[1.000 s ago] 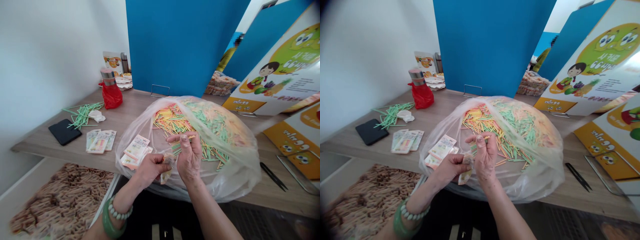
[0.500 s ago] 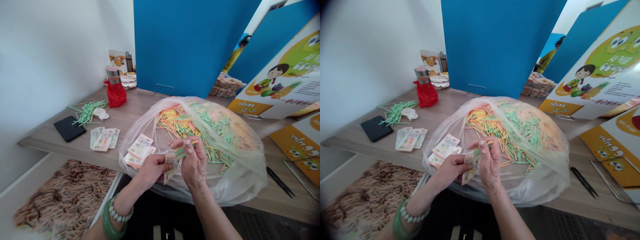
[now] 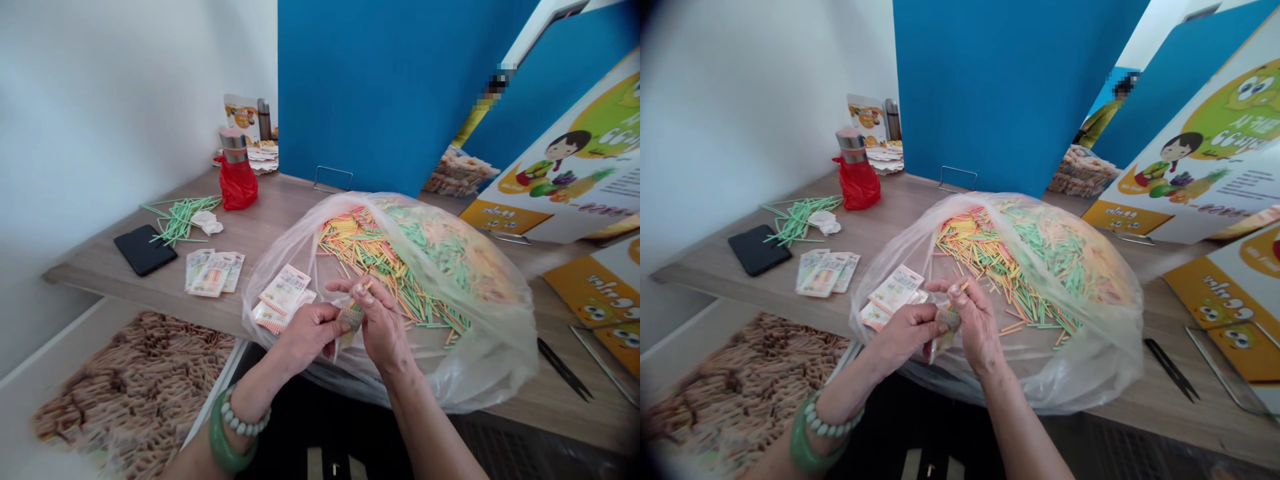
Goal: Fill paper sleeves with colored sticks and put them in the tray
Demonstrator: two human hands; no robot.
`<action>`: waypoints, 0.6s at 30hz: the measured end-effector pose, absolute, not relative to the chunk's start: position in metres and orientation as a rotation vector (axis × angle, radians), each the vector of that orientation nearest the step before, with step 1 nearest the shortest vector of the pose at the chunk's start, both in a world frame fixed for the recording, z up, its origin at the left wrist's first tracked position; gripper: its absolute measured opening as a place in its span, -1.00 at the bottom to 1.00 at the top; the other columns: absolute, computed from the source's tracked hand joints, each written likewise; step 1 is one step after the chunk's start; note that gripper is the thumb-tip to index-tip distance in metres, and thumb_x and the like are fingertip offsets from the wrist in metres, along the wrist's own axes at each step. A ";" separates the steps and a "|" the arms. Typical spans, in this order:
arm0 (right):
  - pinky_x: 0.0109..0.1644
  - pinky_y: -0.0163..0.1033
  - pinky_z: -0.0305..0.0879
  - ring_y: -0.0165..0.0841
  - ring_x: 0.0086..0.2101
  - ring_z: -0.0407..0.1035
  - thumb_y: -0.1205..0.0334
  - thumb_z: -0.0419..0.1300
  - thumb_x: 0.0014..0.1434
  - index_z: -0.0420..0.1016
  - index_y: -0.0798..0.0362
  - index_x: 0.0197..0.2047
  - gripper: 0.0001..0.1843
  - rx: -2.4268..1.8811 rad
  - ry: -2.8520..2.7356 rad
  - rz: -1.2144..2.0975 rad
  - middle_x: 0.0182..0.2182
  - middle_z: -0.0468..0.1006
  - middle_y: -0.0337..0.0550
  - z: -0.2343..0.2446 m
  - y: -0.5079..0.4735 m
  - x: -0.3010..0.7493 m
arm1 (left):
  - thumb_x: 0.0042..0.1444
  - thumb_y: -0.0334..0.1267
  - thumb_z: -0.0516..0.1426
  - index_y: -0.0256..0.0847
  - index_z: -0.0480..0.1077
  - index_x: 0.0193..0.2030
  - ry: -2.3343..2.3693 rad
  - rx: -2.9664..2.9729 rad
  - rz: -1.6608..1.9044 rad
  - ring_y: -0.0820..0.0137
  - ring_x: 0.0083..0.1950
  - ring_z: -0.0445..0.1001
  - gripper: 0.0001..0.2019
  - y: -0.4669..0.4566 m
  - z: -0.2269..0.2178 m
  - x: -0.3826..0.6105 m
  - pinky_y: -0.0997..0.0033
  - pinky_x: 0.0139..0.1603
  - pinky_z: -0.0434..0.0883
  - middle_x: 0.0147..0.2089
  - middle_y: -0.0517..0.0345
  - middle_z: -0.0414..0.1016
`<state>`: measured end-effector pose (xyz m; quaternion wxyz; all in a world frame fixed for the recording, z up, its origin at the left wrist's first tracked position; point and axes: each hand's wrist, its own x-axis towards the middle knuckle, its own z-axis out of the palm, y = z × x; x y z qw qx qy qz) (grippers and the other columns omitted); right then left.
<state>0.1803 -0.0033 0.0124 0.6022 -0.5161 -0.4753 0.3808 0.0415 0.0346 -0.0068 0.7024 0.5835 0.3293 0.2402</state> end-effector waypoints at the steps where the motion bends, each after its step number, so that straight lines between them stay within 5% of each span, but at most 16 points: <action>1: -0.04 -0.12 0.27 -0.22 -0.17 0.44 0.02 0.11 0.29 0.47 -0.04 -0.35 -0.74 -1.196 -1.095 0.894 -0.16 0.63 -0.17 0.011 -0.003 0.182 | 0.00 0.15 0.24 -0.23 0.30 -0.56 0.726 1.319 0.562 0.50 -0.58 0.25 -0.54 0.036 -0.008 0.043 0.49 -0.54 0.17 -0.62 0.28 0.25; 9: -0.06 -0.11 0.30 -0.20 -0.20 0.49 0.07 0.15 0.26 0.44 -0.03 -0.41 -0.76 -1.103 -0.948 0.781 -0.27 0.63 -0.16 0.010 -0.004 0.183 | -0.23 -0.04 0.38 -0.31 0.52 -0.39 0.768 1.047 0.560 0.48 -0.52 0.31 -0.63 0.039 -0.009 0.054 0.46 -0.45 0.25 -0.52 0.21 0.40; 18: 0.02 -0.04 0.35 -0.22 -0.22 0.50 0.17 0.13 0.25 0.46 -0.06 -0.43 -0.78 -0.931 -0.943 0.809 -0.36 0.60 -0.18 0.013 -0.002 0.182 | -0.20 -0.13 0.41 -0.31 0.60 -0.35 0.669 0.920 0.596 0.41 -0.36 0.38 -0.69 0.029 -0.005 0.063 0.39 -0.24 0.30 -0.40 0.16 0.49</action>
